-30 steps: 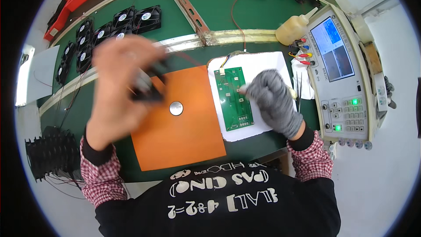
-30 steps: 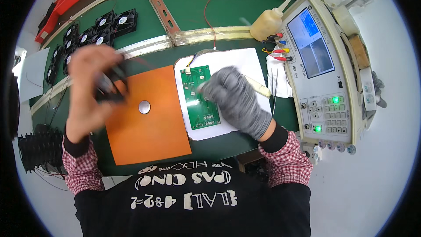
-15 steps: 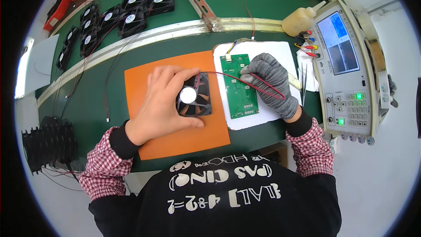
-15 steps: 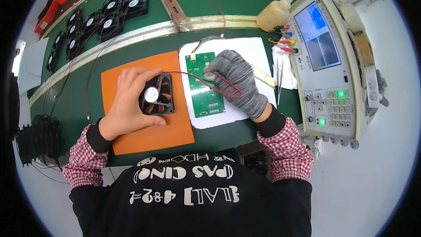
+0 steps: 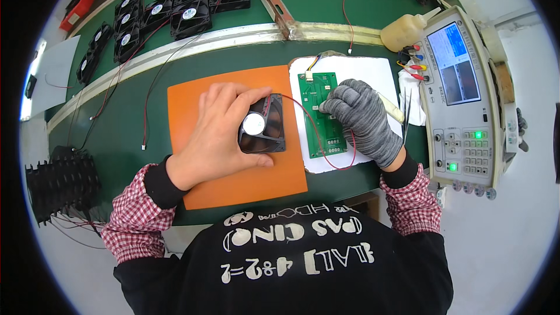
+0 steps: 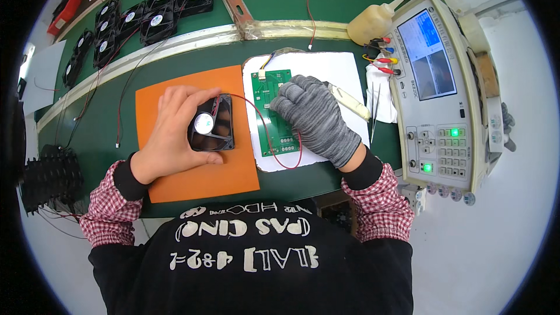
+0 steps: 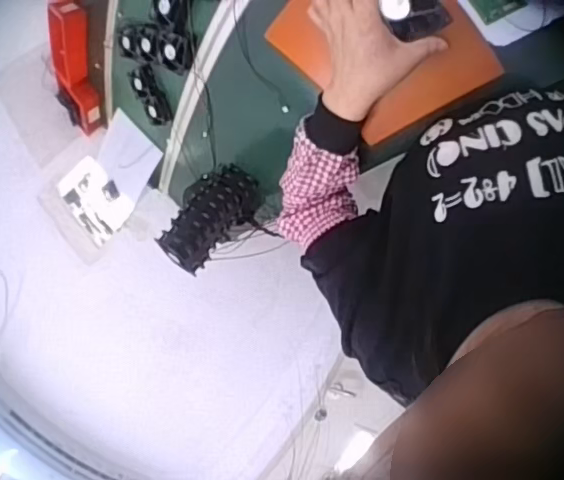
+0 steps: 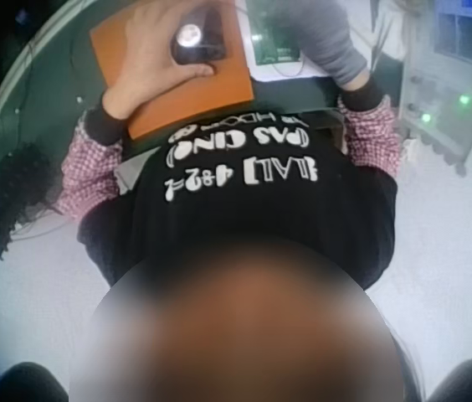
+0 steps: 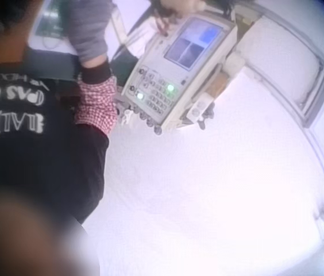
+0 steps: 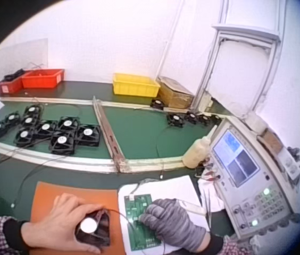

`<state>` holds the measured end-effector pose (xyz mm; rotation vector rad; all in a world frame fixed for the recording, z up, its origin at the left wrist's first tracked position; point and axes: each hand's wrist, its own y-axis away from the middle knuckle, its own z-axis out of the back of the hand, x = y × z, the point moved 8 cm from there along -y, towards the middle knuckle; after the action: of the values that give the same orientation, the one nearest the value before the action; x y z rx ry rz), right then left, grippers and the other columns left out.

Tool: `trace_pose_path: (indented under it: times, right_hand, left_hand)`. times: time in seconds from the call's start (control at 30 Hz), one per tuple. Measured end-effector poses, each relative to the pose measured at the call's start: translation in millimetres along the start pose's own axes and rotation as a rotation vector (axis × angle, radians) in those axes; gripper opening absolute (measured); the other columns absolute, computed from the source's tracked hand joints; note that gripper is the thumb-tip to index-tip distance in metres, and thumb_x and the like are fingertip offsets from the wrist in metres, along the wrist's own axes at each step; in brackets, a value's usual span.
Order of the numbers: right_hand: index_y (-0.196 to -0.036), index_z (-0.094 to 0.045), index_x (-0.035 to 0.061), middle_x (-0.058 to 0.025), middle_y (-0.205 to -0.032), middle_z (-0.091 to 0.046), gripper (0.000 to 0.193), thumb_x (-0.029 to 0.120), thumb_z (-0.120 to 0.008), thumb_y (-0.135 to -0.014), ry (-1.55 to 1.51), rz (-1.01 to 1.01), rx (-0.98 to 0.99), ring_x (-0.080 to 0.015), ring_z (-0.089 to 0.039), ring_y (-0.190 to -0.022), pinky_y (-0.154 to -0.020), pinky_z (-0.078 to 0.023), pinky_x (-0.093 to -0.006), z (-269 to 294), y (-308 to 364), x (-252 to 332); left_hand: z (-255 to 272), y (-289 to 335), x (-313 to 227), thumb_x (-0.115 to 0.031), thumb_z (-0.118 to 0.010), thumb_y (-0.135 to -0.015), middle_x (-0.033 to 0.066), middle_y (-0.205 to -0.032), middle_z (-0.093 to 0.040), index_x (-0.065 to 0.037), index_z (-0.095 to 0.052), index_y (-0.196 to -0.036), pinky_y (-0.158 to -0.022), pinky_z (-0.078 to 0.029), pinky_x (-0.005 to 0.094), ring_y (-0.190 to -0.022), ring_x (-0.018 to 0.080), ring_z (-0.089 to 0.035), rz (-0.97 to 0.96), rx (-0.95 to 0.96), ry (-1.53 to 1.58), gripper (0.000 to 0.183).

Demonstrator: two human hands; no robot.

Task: The person repeatedly picks up small black cooling fans from a tray and connects them to a green circuit board using red and black wires. After each connection, the fan spins briefly before being disconnected and placed back on the tray. The process is repeated for multiple fans throughout the clip.

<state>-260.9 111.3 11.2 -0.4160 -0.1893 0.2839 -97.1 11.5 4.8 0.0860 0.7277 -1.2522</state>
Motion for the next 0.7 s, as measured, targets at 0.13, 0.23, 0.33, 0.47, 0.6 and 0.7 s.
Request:
trace_pose_path:
  times: [0.13, 0.23, 0.33, 0.47, 0.6, 0.7]
  right_hand:
    - [-0.093, -0.068, 0.0121, -0.0085, -0.089, -0.063, 0.025, 0.003, -0.067, -0.069, -0.22, -0.069, -0.033, -0.03, -0.062, -0.087, -0.076, -0.051, -0.0408, 4.9, -0.5, -13.6]
    - [-0.09, -0.069, 0.0111, -0.0089, -0.089, -0.063, 0.018, 0.003, -0.072, -0.073, -0.391, -0.18, -0.151, -0.0283, -0.061, -0.084, -0.077, -0.051, -0.0416, 6.9, 10.5, -30.1]
    - [-0.09, -0.069, 0.0097, -0.0086, -0.089, -0.061, 0.018, 0.005, -0.073, -0.073, -0.46, -0.192, -0.131, -0.0268, -0.059, -0.089, -0.081, -0.049, -0.0394, -5.9, 2.1, -29.4]
    - [-0.09, -0.07, 0.0086, -0.0081, -0.09, -0.059, 0.015, 0.007, -0.073, -0.075, -0.377, -0.221, -0.137, -0.0268, -0.058, -0.091, -0.082, -0.049, -0.0383, -4.9, 12.3, -32.9]
    - [-0.087, -0.07, 0.0085, -0.0083, -0.092, -0.059, 0.012, 0.009, -0.073, -0.076, -0.443, -0.293, -0.125, -0.0277, -0.057, -0.093, -0.083, -0.048, -0.0385, -8.7, 18.8, -40.0]
    - [-0.087, -0.07, 0.0098, -0.0086, -0.094, -0.06, 0.01, 0.008, -0.071, -0.076, -0.316, -0.271, -0.122, -0.0279, -0.057, -0.093, -0.083, -0.047, -0.0393, -7.9, 14.7, -33.2]
  left_hand:
    - [15.6, 2.7, -19.5, -0.028, -0.091, -0.051, 0.0114, -0.114, -0.053, -0.008, -0.053, -0.13, -0.094, -0.035, 0.0445, -0.106, 0.0327, -0.048, -0.131, -0.151, -0.155, 0.09]
    - [52.5, 28.0, -84.1, -0.046, -0.081, -0.069, 0.0112, -0.115, -0.059, -0.004, -0.06, -0.119, -0.086, -0.044, 0.0435, -0.098, 0.0302, -0.056, -0.491, -0.342, -0.61, 0.069]
    - [91.1, 58.8, -100.3, -0.037, -0.061, -0.092, 0.0155, -0.094, -0.062, 0.0, -0.054, -0.112, -0.068, -0.047, 0.0388, -0.082, 0.0254, -0.056, -0.597, -0.563, 0.078, 0.043]
    - [45.5, 39.0, -72.8, -0.029, -0.057, -0.095, 0.0227, -0.083, -0.063, 0.004, -0.054, -0.114, -0.07, -0.049, 0.0456, -0.08, 0.0325, -0.061, 0.124, 0.543, 1.617, 0.038]
    - [50.1, 24.1, -54.1, -0.019, -0.063, -0.092, 0.019, -0.105, -0.067, 0.007, -0.063, -0.105, -0.082, -0.051, 0.0359, -0.097, 0.0292, -0.064, 0.27, 0.533, 1.307, 0.029]
    - [89.6, 53.0, -51.5, -0.022, -0.068, -0.088, 0.02, -0.106, -0.065, 0.007, -0.062, -0.102, -0.079, -0.051, 0.0368, -0.093, 0.0293, -0.063, 0.247, -0.239, 0.386, 0.033]
